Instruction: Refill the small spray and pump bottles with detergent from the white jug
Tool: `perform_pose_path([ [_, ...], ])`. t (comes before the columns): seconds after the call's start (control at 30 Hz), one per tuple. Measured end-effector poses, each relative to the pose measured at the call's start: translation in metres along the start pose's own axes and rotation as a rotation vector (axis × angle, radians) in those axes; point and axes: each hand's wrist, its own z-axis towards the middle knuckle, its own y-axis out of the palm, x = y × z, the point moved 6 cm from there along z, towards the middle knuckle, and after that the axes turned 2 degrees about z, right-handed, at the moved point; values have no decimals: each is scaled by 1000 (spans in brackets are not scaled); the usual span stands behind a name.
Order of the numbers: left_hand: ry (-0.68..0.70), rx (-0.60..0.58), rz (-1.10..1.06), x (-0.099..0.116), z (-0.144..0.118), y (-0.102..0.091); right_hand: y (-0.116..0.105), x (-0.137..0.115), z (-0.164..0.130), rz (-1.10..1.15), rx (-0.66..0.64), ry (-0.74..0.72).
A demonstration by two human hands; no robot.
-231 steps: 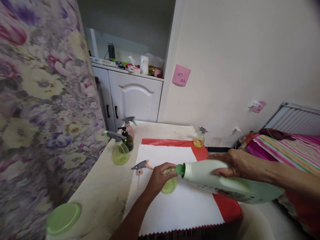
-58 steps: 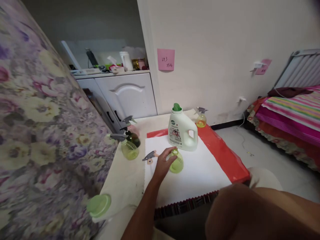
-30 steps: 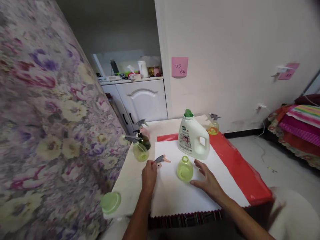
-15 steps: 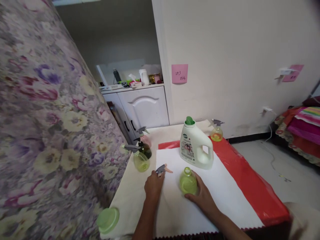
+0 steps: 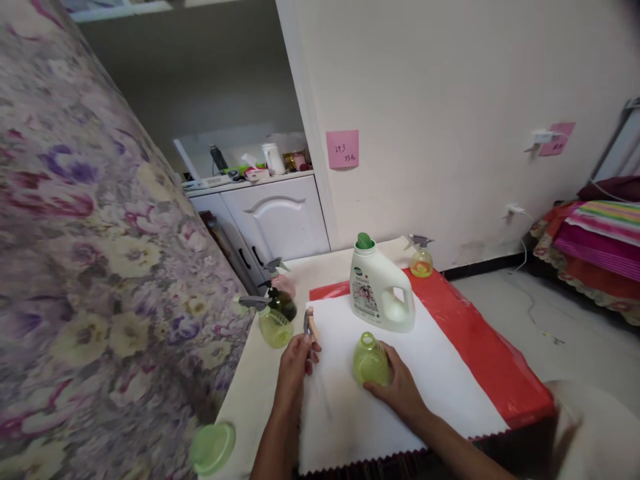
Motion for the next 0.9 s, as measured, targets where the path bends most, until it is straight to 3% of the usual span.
perform_pose_path([
  [0.07, 42, -23, -246, 22, -7, 3, 0, -5, -1, -12, -15, -34],
  [0.17, 96, -18, -423, 52, -20, 5, 1, -8, -3, -37, -35, -63],
  [0.5, 354, 211, -575, 115, -50, -21, 8, -2, -3, -11, -132, -91],
  [0.67, 402, 239, -537, 125, -53, -11, 7, -8, -3, -10, -137, -114],
  [0.9, 371, 172, -433, 112, -44, 11, 7, -10, -2, -16, -135, -123],
])
